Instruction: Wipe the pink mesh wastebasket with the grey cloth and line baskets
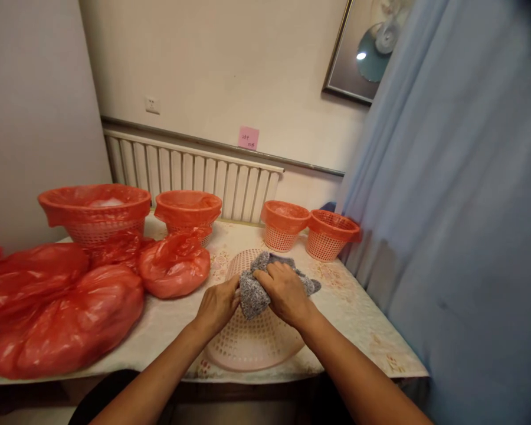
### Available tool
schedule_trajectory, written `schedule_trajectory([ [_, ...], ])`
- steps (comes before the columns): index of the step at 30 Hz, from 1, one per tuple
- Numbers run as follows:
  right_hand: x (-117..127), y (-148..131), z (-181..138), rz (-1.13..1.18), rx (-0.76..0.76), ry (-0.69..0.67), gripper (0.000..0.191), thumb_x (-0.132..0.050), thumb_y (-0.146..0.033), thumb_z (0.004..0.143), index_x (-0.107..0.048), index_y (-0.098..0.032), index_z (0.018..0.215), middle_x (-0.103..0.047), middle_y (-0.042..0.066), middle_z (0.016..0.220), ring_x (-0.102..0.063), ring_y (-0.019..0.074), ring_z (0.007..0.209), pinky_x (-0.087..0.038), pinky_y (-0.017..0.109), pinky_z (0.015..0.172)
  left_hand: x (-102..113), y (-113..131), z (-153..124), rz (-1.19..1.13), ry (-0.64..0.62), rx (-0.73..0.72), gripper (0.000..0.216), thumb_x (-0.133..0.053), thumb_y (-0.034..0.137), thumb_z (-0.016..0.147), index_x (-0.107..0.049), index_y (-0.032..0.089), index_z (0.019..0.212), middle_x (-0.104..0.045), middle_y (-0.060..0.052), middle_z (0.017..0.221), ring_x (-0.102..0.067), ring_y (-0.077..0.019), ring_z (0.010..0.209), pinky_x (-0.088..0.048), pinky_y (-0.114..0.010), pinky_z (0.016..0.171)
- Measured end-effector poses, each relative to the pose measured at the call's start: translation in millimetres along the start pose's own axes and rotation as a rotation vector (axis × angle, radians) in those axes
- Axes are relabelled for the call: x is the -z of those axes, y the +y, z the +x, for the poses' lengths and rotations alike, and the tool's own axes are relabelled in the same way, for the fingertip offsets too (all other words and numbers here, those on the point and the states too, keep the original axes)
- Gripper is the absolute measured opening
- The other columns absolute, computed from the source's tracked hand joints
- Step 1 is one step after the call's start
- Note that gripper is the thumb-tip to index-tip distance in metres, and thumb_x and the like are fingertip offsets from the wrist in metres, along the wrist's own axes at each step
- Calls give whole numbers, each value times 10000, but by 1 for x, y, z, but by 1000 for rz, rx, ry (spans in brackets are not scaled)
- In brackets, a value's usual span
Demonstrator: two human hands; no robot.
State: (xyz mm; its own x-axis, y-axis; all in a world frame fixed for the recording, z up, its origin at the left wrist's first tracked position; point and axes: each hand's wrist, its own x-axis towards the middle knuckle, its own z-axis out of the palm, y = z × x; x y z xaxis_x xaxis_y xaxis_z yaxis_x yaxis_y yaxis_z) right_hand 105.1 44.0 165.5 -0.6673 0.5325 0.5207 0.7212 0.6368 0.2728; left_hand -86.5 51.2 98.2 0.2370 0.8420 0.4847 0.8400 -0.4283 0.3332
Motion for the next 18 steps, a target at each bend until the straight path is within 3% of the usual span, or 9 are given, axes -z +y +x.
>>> schedule_trajectory([
  [9,-14,-2,-18,-121,40,67,194,-413,-116,923,-583,-206,951,-492,39,776,-395,207,748,-270,341,672,-4,-8,-20,26,-73,-7,151,-482,136,847,-501,222,970,-709,-45,866,-684,-227,797,-411,-263,631],
  [18,-36,9,-42,-61,-56,196,241,-404,-136,922,-591,-180,1067,-497,55,789,-406,209,751,-314,333,677,-8,-18,-30,66,-77,15,136,-506,112,819,-469,226,883,-678,-30,819,-649,-209,744,-373,-259,604],
])
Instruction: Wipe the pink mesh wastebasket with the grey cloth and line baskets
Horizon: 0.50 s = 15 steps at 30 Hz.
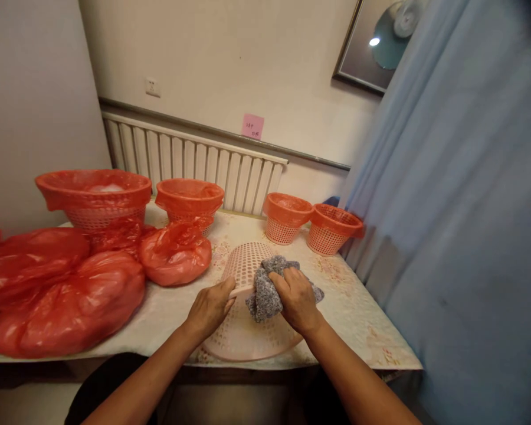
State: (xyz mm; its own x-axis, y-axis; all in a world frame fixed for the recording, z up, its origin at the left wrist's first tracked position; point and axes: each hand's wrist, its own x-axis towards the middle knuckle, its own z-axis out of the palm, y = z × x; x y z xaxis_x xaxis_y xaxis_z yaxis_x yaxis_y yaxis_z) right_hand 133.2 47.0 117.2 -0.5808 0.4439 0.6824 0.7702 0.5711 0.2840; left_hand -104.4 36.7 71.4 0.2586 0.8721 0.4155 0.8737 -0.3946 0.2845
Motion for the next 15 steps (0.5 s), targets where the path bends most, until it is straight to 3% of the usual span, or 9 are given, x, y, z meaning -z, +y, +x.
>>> schedule_trajectory([
  [9,-15,2,-39,31,-196,234,237,-383,-160,930,-569,-148,1077,-488,57,756,-428,213,732,-356,331,654,-3,0,-5,-35,-14,-26,155,-500,102,798,-458,235,867,-656,-8,809,-636,-196,749,-385,-253,623],
  [15,-34,12,-70,136,-360,344,214,-433,-186,925,-562,-159,1094,-567,66,794,-474,207,733,-408,340,671,-5,-4,-7,-73,8,2,124,-491,128,803,-450,238,843,-643,-10,785,-633,-204,734,-389,-263,619],
])
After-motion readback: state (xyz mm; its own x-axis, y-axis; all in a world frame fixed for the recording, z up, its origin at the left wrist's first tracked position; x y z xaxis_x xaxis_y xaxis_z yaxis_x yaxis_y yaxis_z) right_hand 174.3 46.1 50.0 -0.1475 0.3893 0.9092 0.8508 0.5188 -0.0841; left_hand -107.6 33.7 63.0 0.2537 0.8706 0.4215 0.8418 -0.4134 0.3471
